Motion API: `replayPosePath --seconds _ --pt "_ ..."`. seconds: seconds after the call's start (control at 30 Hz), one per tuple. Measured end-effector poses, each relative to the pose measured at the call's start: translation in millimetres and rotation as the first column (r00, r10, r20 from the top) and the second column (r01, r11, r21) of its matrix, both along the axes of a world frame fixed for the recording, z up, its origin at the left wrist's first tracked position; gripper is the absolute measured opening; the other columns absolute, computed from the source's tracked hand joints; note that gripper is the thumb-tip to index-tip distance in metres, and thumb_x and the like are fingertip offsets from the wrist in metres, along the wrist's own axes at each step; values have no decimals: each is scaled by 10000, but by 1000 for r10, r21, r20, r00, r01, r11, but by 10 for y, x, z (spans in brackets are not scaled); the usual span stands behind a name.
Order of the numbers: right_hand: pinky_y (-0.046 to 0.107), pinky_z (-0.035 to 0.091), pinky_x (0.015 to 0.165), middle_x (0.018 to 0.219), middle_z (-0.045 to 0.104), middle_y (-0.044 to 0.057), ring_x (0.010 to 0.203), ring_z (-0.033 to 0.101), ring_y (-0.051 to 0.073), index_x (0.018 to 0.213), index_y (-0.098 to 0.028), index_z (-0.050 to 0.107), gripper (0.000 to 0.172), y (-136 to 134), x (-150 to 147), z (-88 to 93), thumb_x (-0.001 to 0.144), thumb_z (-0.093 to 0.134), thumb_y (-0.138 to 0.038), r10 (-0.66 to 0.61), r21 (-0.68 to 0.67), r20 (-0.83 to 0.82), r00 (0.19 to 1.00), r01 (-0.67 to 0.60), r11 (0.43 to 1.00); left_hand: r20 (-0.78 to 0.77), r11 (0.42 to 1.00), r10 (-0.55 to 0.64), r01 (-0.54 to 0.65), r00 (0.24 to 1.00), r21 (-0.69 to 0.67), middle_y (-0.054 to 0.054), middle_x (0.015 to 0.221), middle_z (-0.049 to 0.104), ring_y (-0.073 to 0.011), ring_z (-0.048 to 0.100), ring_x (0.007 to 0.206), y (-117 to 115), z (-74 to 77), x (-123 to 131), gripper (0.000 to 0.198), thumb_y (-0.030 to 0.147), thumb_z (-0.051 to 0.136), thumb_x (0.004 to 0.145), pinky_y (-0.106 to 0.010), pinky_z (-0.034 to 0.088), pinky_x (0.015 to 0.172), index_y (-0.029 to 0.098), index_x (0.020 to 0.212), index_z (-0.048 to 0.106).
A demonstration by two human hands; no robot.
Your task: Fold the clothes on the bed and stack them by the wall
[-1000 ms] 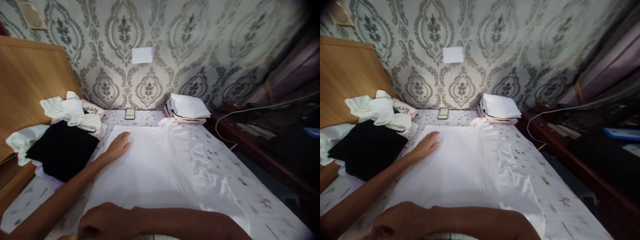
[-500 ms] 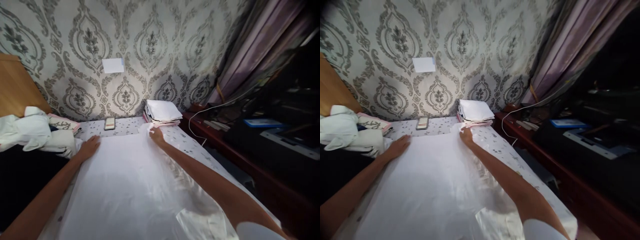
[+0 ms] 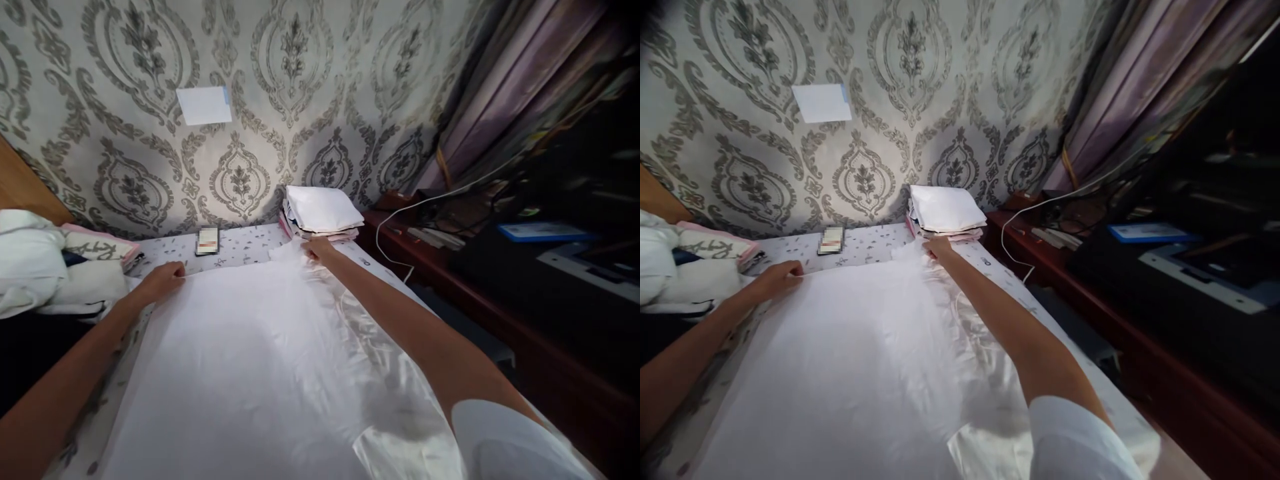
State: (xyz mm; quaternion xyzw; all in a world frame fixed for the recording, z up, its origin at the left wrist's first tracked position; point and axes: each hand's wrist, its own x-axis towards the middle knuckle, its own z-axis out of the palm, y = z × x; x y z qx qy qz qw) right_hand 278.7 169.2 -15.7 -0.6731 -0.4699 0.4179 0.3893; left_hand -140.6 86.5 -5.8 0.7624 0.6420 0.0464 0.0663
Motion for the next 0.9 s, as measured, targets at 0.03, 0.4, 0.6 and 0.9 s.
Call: replayPosePath --seconds 0.03,0.4,0.6,0.9 --pt "259 563 654 915 673 21 757 663 126 1012 -139 644 200 -45 41 53 950 665 -328 14 23 -52 999 -13 1000 13 1000 1 -1 1000 16 -37 819 657 -214 611 788 -51 30 3 160 368 431 740 -292 427 709 225 772 497" --pt "254 503 666 790 698 21 736 662 149 813 -183 642 320 -1583 794 384 724 791 -453 427 360 -71 901 -376 854 -66 977 -107 117 992 178 6 1097 761 -262 680 1029 -1134 120 -94 446 463 293 893 -388 499 959 316 1019 695" --pt "236 426 562 691 649 -6 610 549 117 751 -175 687 216 -2320 953 33 779 683 -389 535 111 74 842 -540 834 -137 981 -108 128 985 145 -15 1139 771 -272 659 1181 -1501 -299 -181 468 399 308 828 -422 461 1104 350 951 757" --pt "226 358 523 589 549 -37 538 461 90 663 -184 600 274 -2304 974 -7 726 717 -424 446 224 -76 892 -420 879 -168 982 -38 68 985 176 -34 1154 765 -270 664 1185 -1537 -195 -221 545 471 246 835 -417 454 1116 336 957 760"
